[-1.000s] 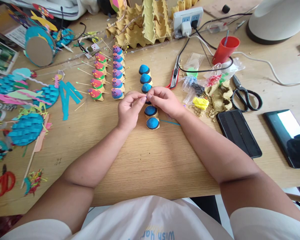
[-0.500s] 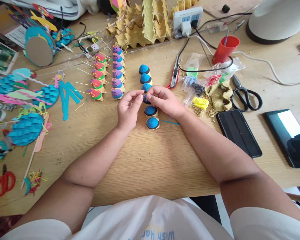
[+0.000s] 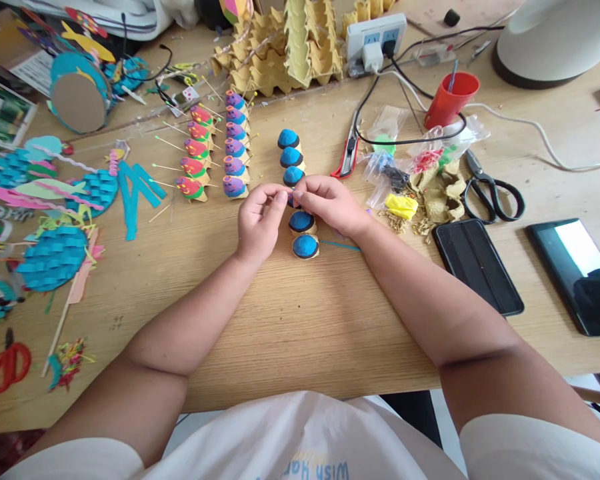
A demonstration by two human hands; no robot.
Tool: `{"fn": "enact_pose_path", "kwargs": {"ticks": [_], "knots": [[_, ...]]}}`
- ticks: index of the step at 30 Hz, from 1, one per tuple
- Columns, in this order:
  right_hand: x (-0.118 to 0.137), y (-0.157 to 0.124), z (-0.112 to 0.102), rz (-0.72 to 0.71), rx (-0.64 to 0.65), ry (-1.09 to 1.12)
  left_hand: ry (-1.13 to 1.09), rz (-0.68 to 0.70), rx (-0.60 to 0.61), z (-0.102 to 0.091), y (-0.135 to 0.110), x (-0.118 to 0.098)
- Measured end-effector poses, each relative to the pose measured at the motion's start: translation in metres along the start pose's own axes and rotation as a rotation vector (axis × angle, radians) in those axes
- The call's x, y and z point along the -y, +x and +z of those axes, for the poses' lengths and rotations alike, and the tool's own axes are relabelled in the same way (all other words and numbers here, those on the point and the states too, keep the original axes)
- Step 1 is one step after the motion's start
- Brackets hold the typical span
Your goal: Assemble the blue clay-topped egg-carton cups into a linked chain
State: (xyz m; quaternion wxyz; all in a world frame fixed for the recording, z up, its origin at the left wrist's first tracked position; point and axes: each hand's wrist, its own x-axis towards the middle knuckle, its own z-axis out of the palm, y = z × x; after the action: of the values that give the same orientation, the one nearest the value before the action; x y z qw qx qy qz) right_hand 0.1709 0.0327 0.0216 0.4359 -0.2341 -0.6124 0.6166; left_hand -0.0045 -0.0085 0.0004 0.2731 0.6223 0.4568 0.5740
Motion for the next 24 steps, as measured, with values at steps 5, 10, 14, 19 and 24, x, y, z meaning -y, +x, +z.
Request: {"fn": "enact_pose_path", "kwargs": {"ticks": [5,10,14,19,24], "knots": [[-0.0008,0.0003,-0.0007,0.009,-0.011,-0.036,-0.022,-0.026,0.018,0.0006,-0.0006,0.0013],[-0.0037,0.0003,-0.0018,0.024,-0.03,-0.045,0.025,-0.001,0.017,0.0002,-0.001,0.0015],[-0.0045,0.0003,-0.0019,0.029,-0.033,-0.045,0.038,0.015,0.01,0.0002,-0.0007,0.0011],[-0.0038,0.0001,-0.0014,0.031,-0.037,-0.073,0.05,0.017,0.003,0.0006,-0.0005,-0.0005],[-0.0018,0.0003,-0.0009,0.025,-0.024,-0.091,0.046,0.011,0.002,0.0002,-0.0003,-0.0003]]}}
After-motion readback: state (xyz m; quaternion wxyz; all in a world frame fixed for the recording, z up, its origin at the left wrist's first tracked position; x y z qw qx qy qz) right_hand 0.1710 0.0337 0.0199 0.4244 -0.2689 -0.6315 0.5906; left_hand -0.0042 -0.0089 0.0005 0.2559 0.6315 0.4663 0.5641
